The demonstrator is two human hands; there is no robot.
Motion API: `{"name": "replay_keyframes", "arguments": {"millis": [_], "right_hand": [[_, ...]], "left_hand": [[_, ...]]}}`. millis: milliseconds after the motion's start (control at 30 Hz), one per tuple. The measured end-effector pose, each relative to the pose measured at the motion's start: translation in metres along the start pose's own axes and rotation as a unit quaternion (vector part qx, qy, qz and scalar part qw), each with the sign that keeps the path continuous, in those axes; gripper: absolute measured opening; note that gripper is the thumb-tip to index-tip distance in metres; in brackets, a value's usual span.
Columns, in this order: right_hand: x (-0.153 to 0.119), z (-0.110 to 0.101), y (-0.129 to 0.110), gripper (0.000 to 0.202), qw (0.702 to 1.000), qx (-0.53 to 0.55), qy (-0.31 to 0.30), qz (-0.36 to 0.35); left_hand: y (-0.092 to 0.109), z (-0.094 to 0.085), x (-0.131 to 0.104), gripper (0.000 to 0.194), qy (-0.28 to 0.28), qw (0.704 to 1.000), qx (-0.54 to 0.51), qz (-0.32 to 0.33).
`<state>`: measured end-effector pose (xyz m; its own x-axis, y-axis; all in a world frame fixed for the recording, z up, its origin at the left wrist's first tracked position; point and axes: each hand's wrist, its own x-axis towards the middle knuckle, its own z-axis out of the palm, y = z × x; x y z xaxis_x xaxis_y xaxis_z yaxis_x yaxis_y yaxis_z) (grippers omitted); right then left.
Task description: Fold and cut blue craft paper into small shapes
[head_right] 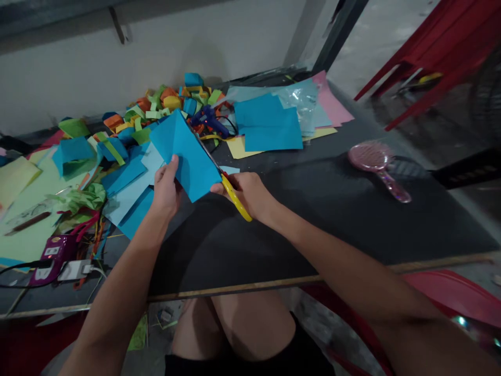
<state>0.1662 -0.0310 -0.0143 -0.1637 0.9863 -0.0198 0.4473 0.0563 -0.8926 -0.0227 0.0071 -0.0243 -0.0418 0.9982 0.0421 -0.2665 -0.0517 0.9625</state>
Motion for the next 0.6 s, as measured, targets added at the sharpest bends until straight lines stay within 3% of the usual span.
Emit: {"name": "replay_keyframes", "arguments": {"millis": [133, 233, 333, 600], "right_hand": [[-0.002, -0.004, -0.002, 0.058, 0.997, 0.041, -0.067, 0.022], [-0.003, -0.006, -0.005, 0.056, 0.989, 0.089, -0.12, 0.0], [-0.003, -0.005, -0.005, 0.051, 0.985, 0.114, -0.129, -0.024], [0.002, -0.003, 0.006, 0.032, 0.981, 0.149, -0.119, 0.028]], "left_hand": [[0.0, -0.004, 0.004, 0.033, 0.012, 1.0, -0.002, 0.022], [0.001, -0.003, 0.003, 0.034, 0.016, 0.999, -0.003, 0.038], [0.003, -0.002, 0.001, 0.035, 0.012, 0.999, 0.002, 0.041], [0.006, -0.001, 0.002, 0.035, -0.004, 0.999, -0.038, 0.031]]}}
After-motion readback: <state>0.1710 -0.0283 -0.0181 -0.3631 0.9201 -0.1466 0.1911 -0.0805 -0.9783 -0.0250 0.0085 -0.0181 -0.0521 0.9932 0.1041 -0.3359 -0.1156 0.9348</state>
